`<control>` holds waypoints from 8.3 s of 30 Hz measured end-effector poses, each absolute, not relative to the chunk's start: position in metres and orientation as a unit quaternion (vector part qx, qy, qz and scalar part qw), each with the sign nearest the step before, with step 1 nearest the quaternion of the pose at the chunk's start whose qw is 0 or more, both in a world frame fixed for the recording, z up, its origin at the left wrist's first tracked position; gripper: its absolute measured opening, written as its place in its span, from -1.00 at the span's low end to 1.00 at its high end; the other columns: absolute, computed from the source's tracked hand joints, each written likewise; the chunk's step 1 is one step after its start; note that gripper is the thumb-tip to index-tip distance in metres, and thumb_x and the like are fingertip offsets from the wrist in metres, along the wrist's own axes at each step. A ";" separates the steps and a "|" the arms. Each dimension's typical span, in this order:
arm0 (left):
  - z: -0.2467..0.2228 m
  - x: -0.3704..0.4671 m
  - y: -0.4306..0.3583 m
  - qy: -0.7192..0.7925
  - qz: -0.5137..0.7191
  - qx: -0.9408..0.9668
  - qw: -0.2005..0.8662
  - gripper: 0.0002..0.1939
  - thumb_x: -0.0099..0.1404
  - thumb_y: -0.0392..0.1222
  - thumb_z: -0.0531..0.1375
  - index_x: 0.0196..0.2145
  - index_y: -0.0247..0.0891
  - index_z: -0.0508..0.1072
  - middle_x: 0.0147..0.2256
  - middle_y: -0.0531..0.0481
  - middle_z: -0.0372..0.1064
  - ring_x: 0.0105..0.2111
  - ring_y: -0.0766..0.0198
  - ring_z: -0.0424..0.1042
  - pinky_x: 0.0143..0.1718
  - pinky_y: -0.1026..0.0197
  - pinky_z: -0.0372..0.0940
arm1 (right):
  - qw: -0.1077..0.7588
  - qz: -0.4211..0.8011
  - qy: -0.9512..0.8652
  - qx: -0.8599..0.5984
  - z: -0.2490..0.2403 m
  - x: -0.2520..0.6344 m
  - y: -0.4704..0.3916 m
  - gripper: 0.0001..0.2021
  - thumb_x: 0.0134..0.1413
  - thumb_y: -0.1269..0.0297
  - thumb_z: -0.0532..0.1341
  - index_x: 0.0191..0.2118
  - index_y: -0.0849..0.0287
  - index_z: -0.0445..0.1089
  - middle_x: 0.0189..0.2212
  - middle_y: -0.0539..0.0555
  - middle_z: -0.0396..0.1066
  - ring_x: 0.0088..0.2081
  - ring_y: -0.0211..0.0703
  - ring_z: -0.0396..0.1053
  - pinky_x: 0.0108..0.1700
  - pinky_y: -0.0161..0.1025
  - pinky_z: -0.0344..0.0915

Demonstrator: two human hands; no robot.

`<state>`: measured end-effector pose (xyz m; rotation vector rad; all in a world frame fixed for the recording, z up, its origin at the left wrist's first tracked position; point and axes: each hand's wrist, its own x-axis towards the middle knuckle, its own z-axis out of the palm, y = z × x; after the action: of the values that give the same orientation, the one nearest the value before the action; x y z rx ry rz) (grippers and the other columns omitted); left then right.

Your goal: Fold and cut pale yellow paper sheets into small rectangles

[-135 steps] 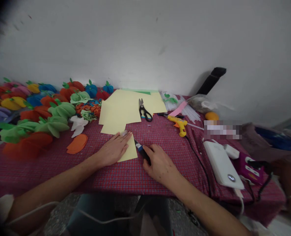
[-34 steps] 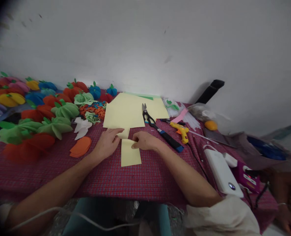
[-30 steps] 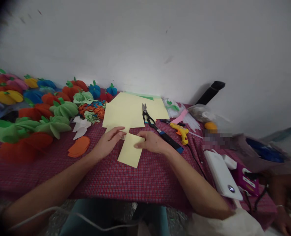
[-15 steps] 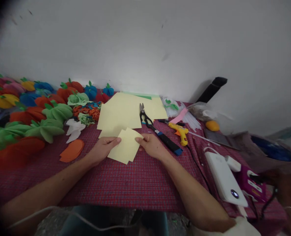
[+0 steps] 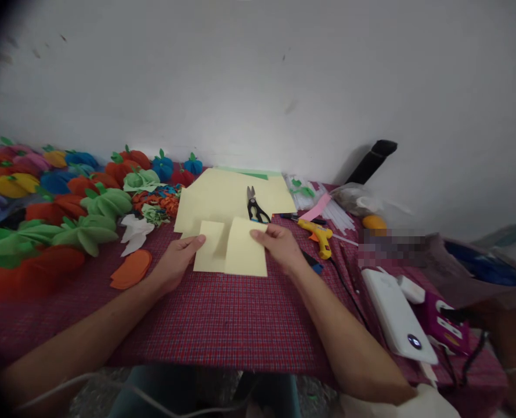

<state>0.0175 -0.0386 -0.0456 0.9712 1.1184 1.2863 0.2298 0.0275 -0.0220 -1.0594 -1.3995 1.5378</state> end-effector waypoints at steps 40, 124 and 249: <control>-0.049 -0.019 -0.032 0.749 0.167 0.634 -0.088 -0.50 0.16 -0.02 0.07 0.01 -0.29 0.19 -0.22 -0.20 0.36 -0.17 -0.01 0.25 -0.17 0.03 0.04 | 0.150 0.647 -0.647 -0.375 -0.043 0.203 0.001 -0.64 -0.07 0.08 0.16 -0.26 0.31 0.40 -0.39 0.11 0.45 -0.46 -0.26 0.34 -0.44 -0.32 0.22; -0.033 0.021 -0.020 0.407 0.387 0.511 0.650 -0.82 0.06 -0.25 0.17 -0.35 -0.22 0.52 -0.24 -0.06 0.44 -0.30 0.26 0.41 -0.24 0.21 0.26 | 0.333 0.678 -0.529 -0.388 -0.035 0.238 0.006 -0.87 -0.17 0.28 0.23 -0.41 0.14 0.47 -0.54 -0.03 0.41 -0.56 -0.35 0.26 -0.50 -0.38 0.14; -0.029 0.033 -0.027 0.500 0.299 0.544 0.604 -0.58 0.09 0.11 0.10 -0.46 -0.37 0.43 -0.55 0.02 0.31 -0.61 0.42 0.19 -0.61 0.36 0.03 | 0.103 0.630 -0.679 -0.364 -0.033 0.235 -0.004 -0.67 -0.08 0.05 0.17 -0.45 0.30 0.36 -0.60 0.00 0.36 -0.61 -0.36 0.32 -0.59 -0.42 0.22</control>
<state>0.0327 -0.0268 -0.0292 1.2583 1.1566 0.6917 0.2348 -0.0036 -0.0329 -1.0739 -2.0026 1.8587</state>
